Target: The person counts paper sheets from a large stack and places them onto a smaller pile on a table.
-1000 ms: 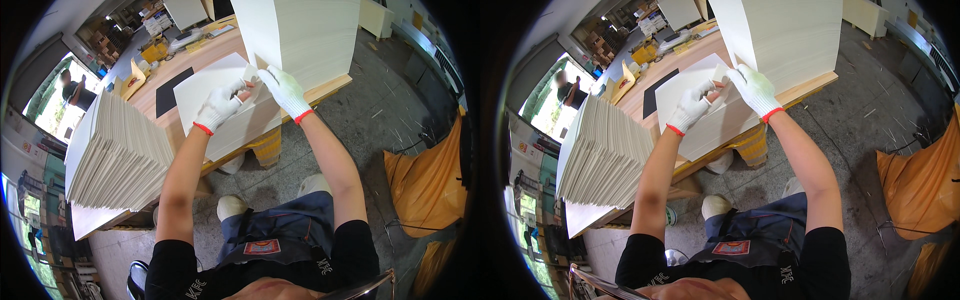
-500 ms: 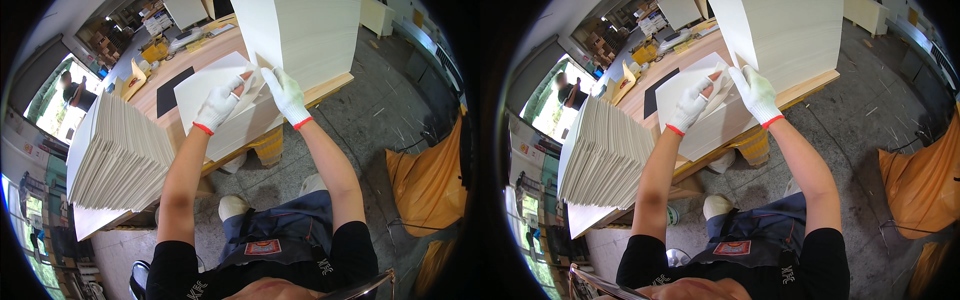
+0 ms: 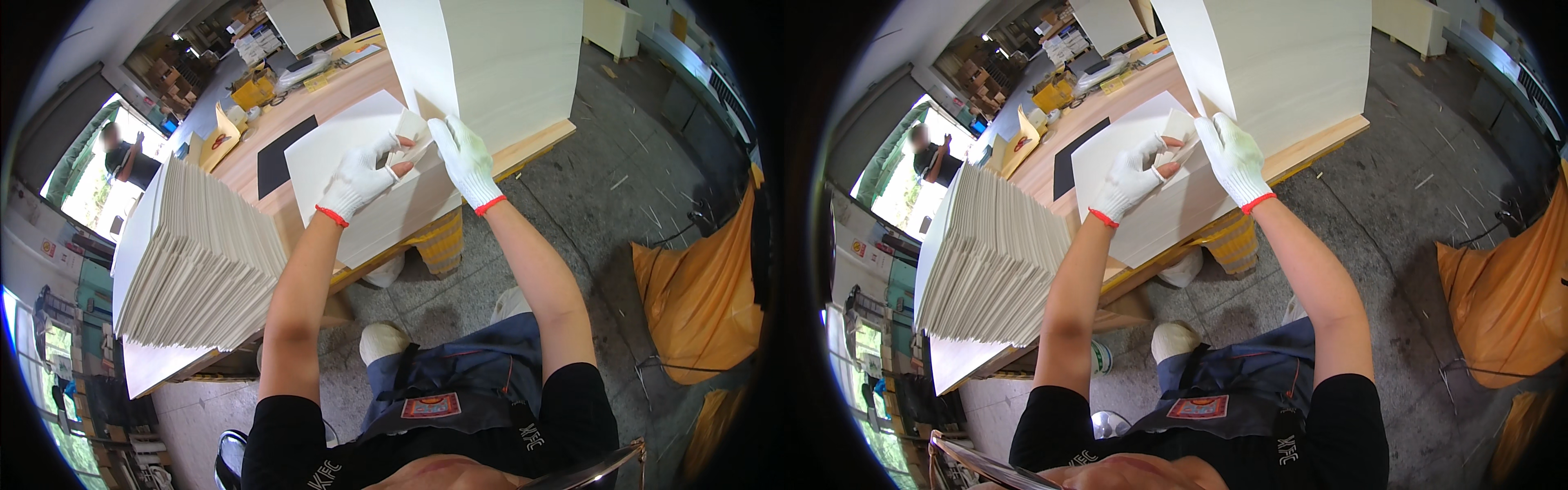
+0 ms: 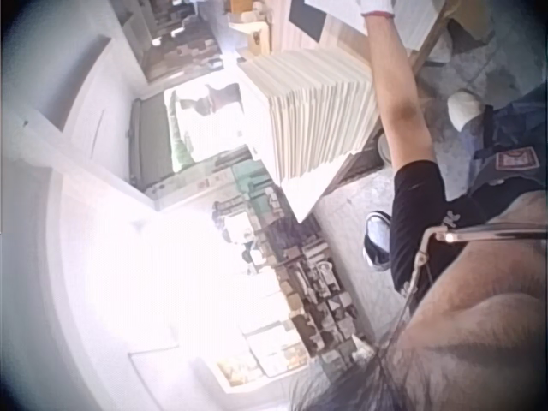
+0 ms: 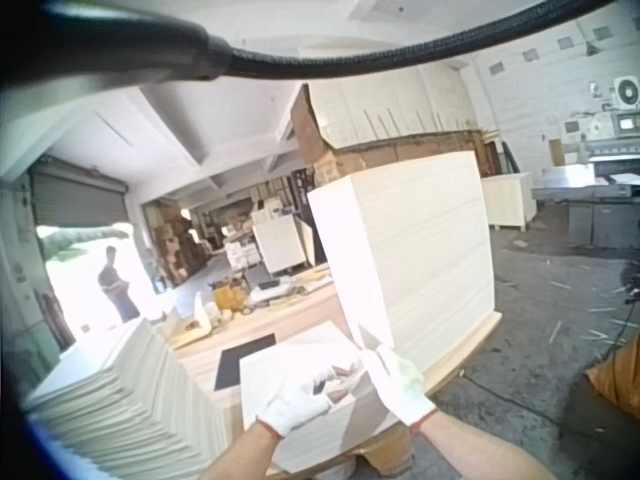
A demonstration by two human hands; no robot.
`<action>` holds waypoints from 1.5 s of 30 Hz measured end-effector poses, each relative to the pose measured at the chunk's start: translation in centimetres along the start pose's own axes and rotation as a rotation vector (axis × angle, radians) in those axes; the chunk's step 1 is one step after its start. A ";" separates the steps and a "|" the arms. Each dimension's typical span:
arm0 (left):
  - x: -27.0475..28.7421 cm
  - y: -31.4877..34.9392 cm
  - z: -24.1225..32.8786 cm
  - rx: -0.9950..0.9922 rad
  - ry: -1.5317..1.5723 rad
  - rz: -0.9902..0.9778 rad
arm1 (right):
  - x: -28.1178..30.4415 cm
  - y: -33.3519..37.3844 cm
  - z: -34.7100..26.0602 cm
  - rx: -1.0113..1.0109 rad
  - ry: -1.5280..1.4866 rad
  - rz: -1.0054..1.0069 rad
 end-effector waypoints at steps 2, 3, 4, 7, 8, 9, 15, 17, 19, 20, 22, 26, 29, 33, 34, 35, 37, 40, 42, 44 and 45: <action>-0.2 -0.3 -0.5 0.005 0.007 -0.004 | 0.0 0.0 0.5 0.005 -0.004 0.001; -0.2 -0.3 -0.1 0.008 0.010 -0.006 | 0.0 -0.1 0.5 -0.004 -0.002 -0.010; -0.2 -0.1 0.6 -0.011 -0.067 -0.009 | 0.0 -0.1 0.5 -0.013 0.000 -0.022; 0.2 0.8 2.4 -0.103 -0.318 0.062 | 0.8 0.4 -1.6 0.047 0.183 0.008; 0.3 0.9 2.2 -0.158 -0.414 0.134 | 1.5 0.5 -2.9 0.142 0.313 0.015; 0.3 1.1 2.5 -0.214 -0.508 0.208 | 2.5 0.7 -4.1 0.239 0.445 0.023; -0.6 1.4 3.1 -0.089 -0.879 0.229 | -2.1 3.4 -5.0 0.350 0.753 -0.408; -1.1 2.0 3.8 -0.192 -0.924 0.259 | -2.2 3.9 -5.3 0.358 0.809 -0.454; -1.4 2.6 4.4 -0.345 -0.938 0.359 | -2.5 4.0 -5.0 0.394 0.870 -0.445; -1.0 1.9 2.8 -0.134 -0.953 0.278 | -2.5 4.2 -5.1 0.430 0.894 -0.431; 0.0 1.8 3.7 0.094 -0.889 0.168 | -2.4 4.2 -5.3 0.377 0.863 -0.467; 4.1 4.0 7.2 0.163 -0.681 0.321 | -2.1 4.7 -5.3 0.545 0.709 -0.359; 10.6 6.8 5.2 0.137 -0.544 0.637 | -2.4 4.7 -5.8 0.553 0.716 -0.369; 17.4 13.0 4.6 0.017 -0.411 0.988 | -2.5 4.7 -6.2 0.636 0.674 -0.364; 18.2 14.8 6.2 0.012 -0.400 1.087 | -2.5 4.6 -6.0 0.651 0.666 -0.349; 19.9 16.6 6.8 -0.117 -0.217 1.178 | -2.6 4.7 -6.1 0.665 0.655 -0.335; 23.7 19.4 7.1 -0.388 0.176 1.302 | -2.6 5.0 -6.2 0.652 0.663 -0.331; 27.5 24.6 9.8 -0.605 0.425 1.413 | -2.4 4.9 -5.8 0.600 0.692 -0.353; 29.6 27.7 10.5 -0.702 0.520 1.442 | -2.6 5.0 -5.8 0.563 0.696 -0.384; 31.2 29.5 8.9 -0.705 0.576 1.569 | -2.5 4.9 -5.5 0.539 0.705 -0.393; 31.7 29.8 7.7 -0.704 0.612 1.628 | -2.2 4.9 -5.1 0.535 0.711 -0.386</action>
Point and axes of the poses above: each hand's wrist, its own y-axis away from the middle knuckle, its own x-axis out of the back of the hand, z = x × y, the point moved 7 cm from there along -y, towards the middle knuckle, and after that the axes turned 9 degrees about -z, right-handed, at the moved point
